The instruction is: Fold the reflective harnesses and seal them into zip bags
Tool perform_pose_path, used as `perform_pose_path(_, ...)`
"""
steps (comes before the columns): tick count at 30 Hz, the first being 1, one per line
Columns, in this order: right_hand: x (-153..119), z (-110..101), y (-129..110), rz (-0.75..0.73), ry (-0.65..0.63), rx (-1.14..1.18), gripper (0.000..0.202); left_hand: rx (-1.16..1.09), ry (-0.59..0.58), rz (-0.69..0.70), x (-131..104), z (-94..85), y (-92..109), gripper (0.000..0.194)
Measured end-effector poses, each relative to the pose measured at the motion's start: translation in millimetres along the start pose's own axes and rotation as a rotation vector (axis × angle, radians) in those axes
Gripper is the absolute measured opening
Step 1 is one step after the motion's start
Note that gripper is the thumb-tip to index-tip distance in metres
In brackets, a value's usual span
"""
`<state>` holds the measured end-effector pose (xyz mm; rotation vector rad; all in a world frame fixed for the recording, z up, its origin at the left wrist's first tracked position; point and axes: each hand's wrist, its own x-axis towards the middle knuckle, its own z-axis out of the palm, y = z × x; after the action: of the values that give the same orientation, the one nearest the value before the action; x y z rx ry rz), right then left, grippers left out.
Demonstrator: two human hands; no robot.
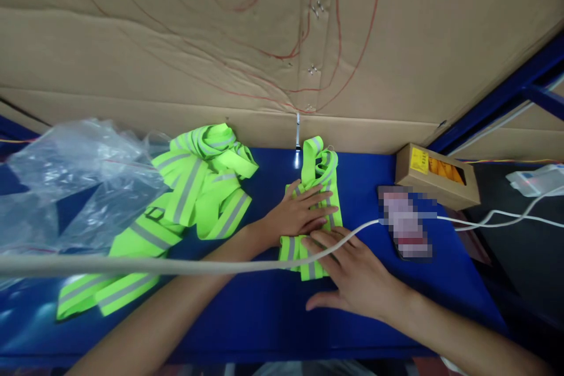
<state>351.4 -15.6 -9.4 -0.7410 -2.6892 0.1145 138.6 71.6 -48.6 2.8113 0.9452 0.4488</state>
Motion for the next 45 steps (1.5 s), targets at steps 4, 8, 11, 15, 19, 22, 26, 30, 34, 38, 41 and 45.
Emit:
perform_pose_path(4, -3, 6, 0, 0.062, -0.012, -0.119, 0.074, -0.018, -0.011, -0.004, 1, -5.6, -5, 0.040)
perform_pose_path(8, -3, 10, 7, -0.039, -0.007, -0.168, 0.059, 0.005, -0.022, 0.008, 1, -14.4, -4, 0.039)
perform_pose_path(11, -4, 8, 11, -0.113, -0.001, -0.199, 0.043, 0.050, -0.006, -0.021, 0, -17.8, -1, 0.038)
perform_pose_path(15, 0, 7, 16, -0.157, 0.044, -0.247, 0.040, 0.085, 0.009, -0.041, 0, -13.8, -6, 0.039)
perform_pose_path(19, 13, 7, 26, -0.159, 0.014, -0.211, 0.040, 0.080, -0.015, -0.035, 1, -8.4, -16, 0.042)
perform_pose_path(22, 24, -1, 33, -0.052, -0.019, -0.004, 0.031, 0.066, -0.045, -0.013, 0, -10.1, -18, 0.042)
perform_pose_path(26, 29, -12, 40, 0.140, -0.081, 0.347, 0.027, 0.038, -0.088, 0.037, -6, -15.9, -10, 0.061)
perform_pose_path(30, 30, -9, 46, 0.171, -0.103, 0.421, 0.025, 0.011, -0.090, 0.017, -9, -17.9, -5, 0.066)
perform_pose_path(34, 32, 1, 45, 0.166, 0.059, 0.172, 0.022, -0.021, -0.092, -0.014, -9, -17.2, -7, 0.066)
perform_pose_path(38, 26, 3, 34, 0.060, 0.113, -0.012, 0.027, -0.052, -0.103, -0.040, -8, -18.3, -9, 0.069)
perform_pose_path(41, 20, 2, 24, 0.049, 0.009, -0.092, 0.072, -0.078, -0.100, -0.062, -8, -19.6, -10, 0.072)
perform_pose_path(45, 20, 6, 17, 0.126, -0.032, -0.211, 0.074, -0.118, -0.077, -0.127, -7, -20.9, -17, 0.049)
